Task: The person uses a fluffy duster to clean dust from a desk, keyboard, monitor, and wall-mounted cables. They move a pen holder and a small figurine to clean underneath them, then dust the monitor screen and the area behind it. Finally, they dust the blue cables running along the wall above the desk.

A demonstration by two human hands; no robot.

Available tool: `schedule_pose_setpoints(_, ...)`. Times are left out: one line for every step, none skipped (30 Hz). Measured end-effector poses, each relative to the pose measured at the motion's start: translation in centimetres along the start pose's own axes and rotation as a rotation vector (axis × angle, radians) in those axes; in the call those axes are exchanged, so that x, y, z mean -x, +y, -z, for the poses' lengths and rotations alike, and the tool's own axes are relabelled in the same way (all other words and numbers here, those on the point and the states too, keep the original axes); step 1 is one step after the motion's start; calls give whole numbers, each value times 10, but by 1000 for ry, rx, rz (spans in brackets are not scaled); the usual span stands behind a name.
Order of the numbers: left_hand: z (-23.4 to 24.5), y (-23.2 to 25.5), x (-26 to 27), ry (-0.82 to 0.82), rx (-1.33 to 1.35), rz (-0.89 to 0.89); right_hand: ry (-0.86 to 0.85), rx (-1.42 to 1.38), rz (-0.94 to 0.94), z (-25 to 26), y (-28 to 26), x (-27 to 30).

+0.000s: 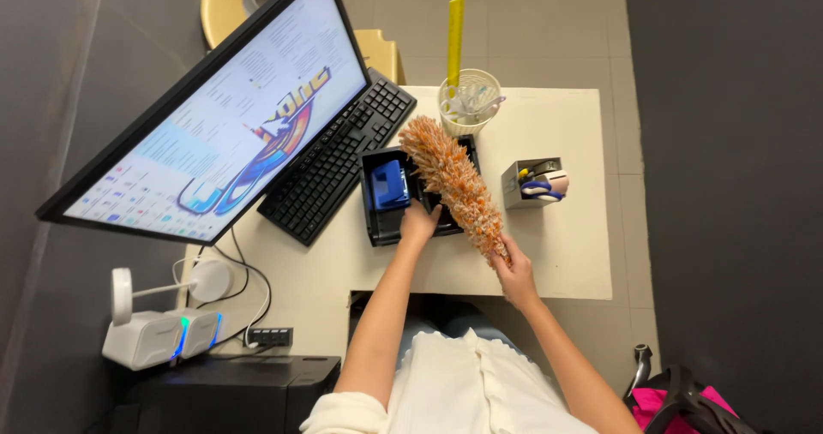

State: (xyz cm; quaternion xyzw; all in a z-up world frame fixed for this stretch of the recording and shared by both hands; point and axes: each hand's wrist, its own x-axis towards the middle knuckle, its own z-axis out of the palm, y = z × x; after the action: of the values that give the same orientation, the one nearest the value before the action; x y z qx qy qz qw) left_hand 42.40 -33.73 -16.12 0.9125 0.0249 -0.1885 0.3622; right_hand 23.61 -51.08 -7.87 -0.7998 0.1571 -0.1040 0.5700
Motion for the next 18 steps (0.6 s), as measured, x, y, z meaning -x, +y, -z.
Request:
schedule_pose_setpoints(-5,-1,-6,-5,1,-7,8,4,0,2,6,3)
schedule_pose_setpoints(-9,-4,-10,29,-29,-21,11,11,-58,4,12,8)
schedule_pose_setpoints(-13,-8,-14,63,-60,-34,15,19,-116,5,17,13)
schedule_pose_setpoints(-11,-7,-10,63,-57,-29,10,22,-117,7,18,17)
schedule_pose_setpoints(-9,-7,-5,81,-43,-21,18,37,-169,9,18,21)
schedule_pose_setpoints(-5,-6,-2,106,-27,-11,23,53,-215,9,18,21)
schedule_pose_setpoints(1,-8,4,112,-23,-4,13,55,-211,10,18,19)
schedule_pose_setpoints(5,-12,12,127,-49,-16,10,3,-167,12,17,19)
schedule_pose_setpoints(10,-17,21,142,-76,-28,7,-50,-124,13,17,18)
schedule_pose_setpoints(17,-22,33,152,-69,-5,-19,-47,-123,14,22,15)
schedule_pose_setpoints(24,-28,46,157,-99,-40,-13,-60,-81,14,28,13)
schedule_pose_setpoints(34,-33,56,169,-131,-72,-11,-78,-35,12,33,6)
schedule_pose_setpoints(38,-39,67,185,-125,-47,-41,-79,-30,12,29,0)
schedule_pose_setpoints(44,-45,79,191,-132,-62,-57,-60,-13,10,26,-5)
schedule_pose_setpoints(49,-52,92,198,-140,-77,-72,-42,4,7,22,-11)
schedule_pose_setpoints(57,-54,106,222,-134,-39,-116,-46,12,4,21,-16)
schedule_pose_setpoints(65,-56,121,271,-145,-51,-117,-42,42,0,20,-21)
schedule_pose_setpoints(73,-57,134,323,-155,-62,-119,-38,76,-4,18,-28)
